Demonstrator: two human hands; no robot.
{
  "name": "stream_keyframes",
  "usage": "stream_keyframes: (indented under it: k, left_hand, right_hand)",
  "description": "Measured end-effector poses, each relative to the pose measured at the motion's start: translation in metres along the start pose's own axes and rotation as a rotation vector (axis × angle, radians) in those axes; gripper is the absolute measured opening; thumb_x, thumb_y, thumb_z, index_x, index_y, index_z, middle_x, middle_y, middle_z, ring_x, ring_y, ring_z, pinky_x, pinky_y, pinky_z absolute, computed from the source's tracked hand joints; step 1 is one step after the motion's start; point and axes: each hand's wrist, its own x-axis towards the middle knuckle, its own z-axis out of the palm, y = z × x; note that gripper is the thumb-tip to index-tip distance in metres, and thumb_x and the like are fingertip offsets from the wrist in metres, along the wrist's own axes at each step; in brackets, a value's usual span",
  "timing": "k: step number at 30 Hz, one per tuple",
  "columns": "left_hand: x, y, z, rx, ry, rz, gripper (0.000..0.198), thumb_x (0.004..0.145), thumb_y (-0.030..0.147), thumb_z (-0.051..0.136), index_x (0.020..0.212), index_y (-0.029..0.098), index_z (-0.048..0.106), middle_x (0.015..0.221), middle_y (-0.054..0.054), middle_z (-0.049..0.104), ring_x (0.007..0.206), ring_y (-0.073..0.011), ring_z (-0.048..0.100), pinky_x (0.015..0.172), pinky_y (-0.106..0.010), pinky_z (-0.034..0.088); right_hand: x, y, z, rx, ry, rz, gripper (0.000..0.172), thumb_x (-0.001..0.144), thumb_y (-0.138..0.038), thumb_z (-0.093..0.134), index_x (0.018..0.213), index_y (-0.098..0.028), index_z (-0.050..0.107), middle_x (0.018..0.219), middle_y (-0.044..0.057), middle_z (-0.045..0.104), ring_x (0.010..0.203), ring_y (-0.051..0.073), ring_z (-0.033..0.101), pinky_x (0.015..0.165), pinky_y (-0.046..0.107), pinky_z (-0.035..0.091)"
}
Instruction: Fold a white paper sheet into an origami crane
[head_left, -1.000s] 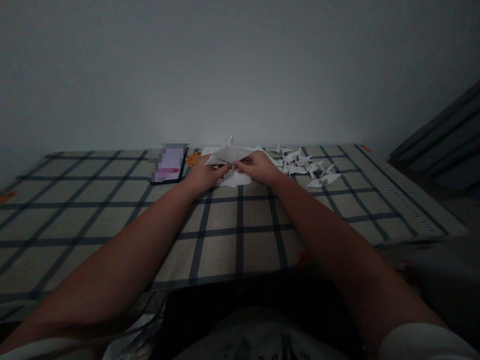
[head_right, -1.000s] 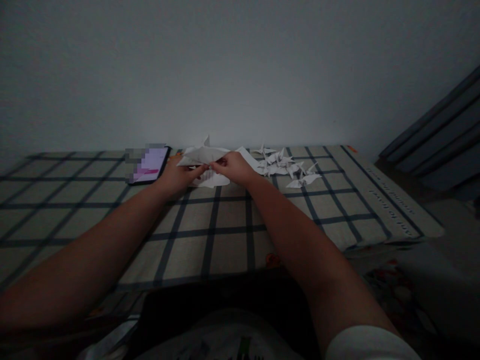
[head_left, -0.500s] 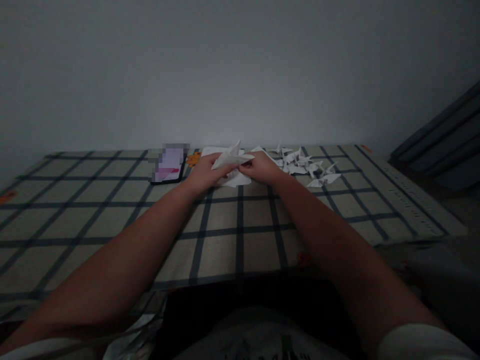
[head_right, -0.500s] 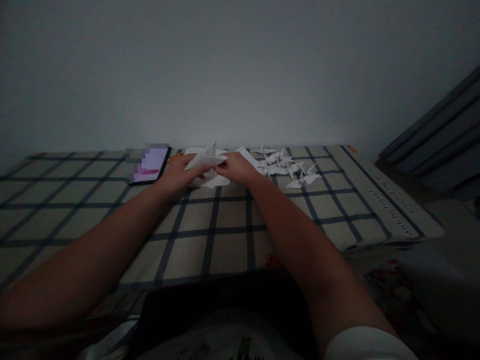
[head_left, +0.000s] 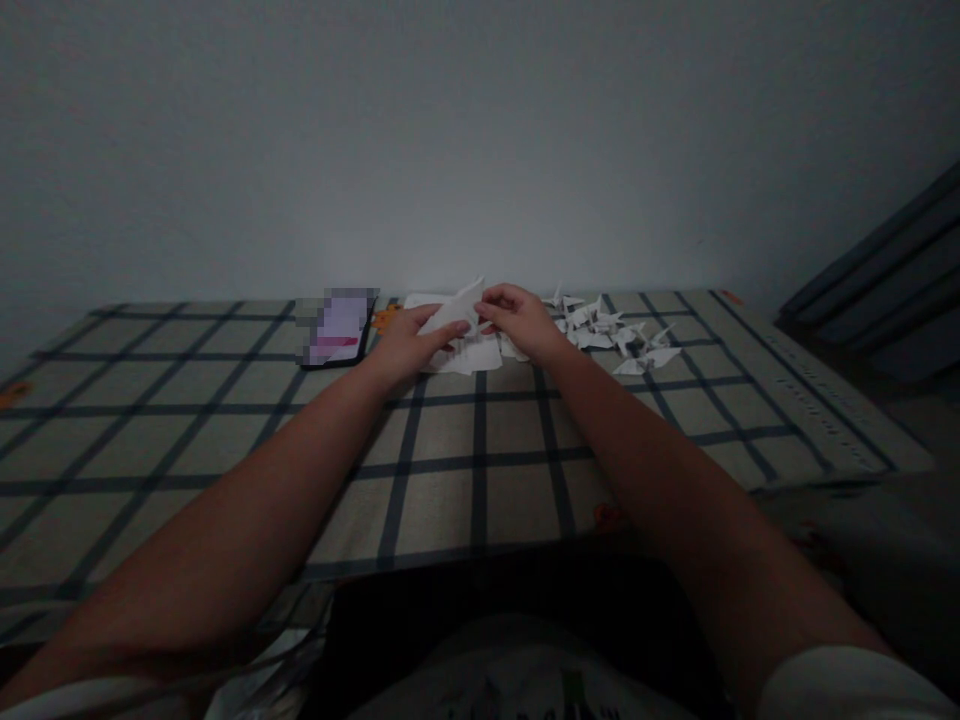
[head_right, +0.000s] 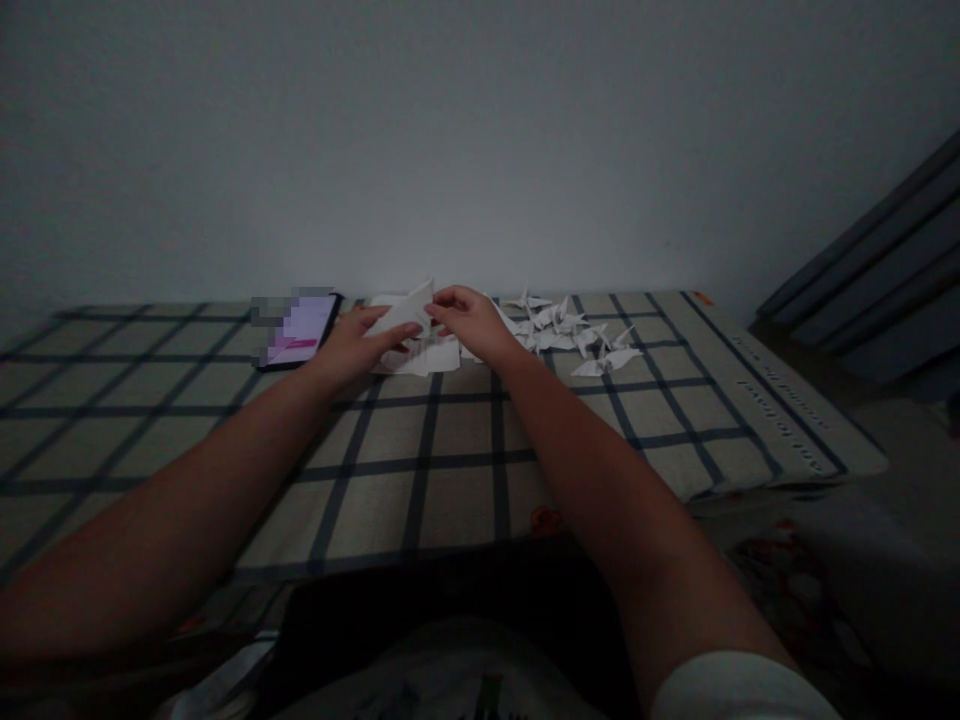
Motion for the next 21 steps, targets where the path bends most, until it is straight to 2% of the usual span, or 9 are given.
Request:
stream_keyframes:
  k: [4, 9, 13, 16, 21]
  left_hand:
    - [-0.0004, -0.0019, 0.0020, -0.066, -0.013, -0.041, 0.043, 0.074, 0.050, 0.084, 0.103, 0.019, 0.079, 0.089, -0.006, 0.076, 0.070, -0.0162, 0.065, 0.066, -0.027, 0.055]
    - [0.0018, -0.0033, 0.0036, -0.122, -0.006, -0.089, 0.044, 0.071, 0.047, 0.086, 0.104, 0.019, 0.079, 0.099, -0.008, 0.077, 0.081, -0.0189, 0.069, 0.071, -0.028, 0.057]
    - [0.0050, -0.0012, 0.0022, -0.219, 0.078, -0.093, 0.050, 0.073, 0.054, 0.081, 0.108, 0.018, 0.078, 0.108, -0.010, 0.077, 0.091, -0.0209, 0.071, 0.072, -0.028, 0.056]
    - [0.0068, -0.0020, 0.0010, -0.225, 0.135, -0.095, 0.051, 0.070, 0.056, 0.083, 0.100, 0.016, 0.079, 0.100, -0.010, 0.078, 0.087, -0.0211, 0.070, 0.073, -0.029, 0.056]
    - [0.0048, -0.0027, 0.0021, -0.189, 0.100, -0.108, 0.042, 0.062, 0.045, 0.091, 0.089, 0.016, 0.077, 0.085, -0.006, 0.077, 0.072, -0.0173, 0.067, 0.067, -0.028, 0.054]
  right_hand:
    - [0.0004, -0.0021, 0.0024, 0.072, 0.029, 0.024, 0.019, 0.082, -0.023, 0.074, 0.091, -0.022, 0.057, 0.082, -0.004, 0.068, 0.074, 0.009, 0.067, 0.069, 0.021, 0.057]
    - [0.0027, 0.0000, 0.0020, 0.027, 0.070, 0.010, 0.019, 0.084, -0.023, 0.072, 0.092, -0.023, 0.055, 0.078, -0.005, 0.065, 0.072, 0.010, 0.067, 0.073, 0.023, 0.057]
    - [0.0023, 0.0006, -0.0003, -0.017, 0.078, -0.021, 0.021, 0.084, -0.022, 0.071, 0.099, -0.024, 0.056, 0.081, -0.004, 0.064, 0.074, 0.011, 0.067, 0.077, 0.025, 0.058]
    - [-0.0015, -0.0017, -0.0013, -0.048, 0.043, -0.057, 0.029, 0.084, -0.019, 0.069, 0.110, -0.025, 0.057, 0.081, -0.004, 0.065, 0.075, 0.012, 0.067, 0.079, 0.026, 0.058]
    - [-0.0060, -0.0065, -0.0005, -0.090, 0.074, -0.077, 0.046, 0.086, -0.020, 0.070, 0.130, -0.026, 0.055, 0.086, -0.002, 0.069, 0.077, 0.013, 0.067, 0.078, 0.026, 0.057]
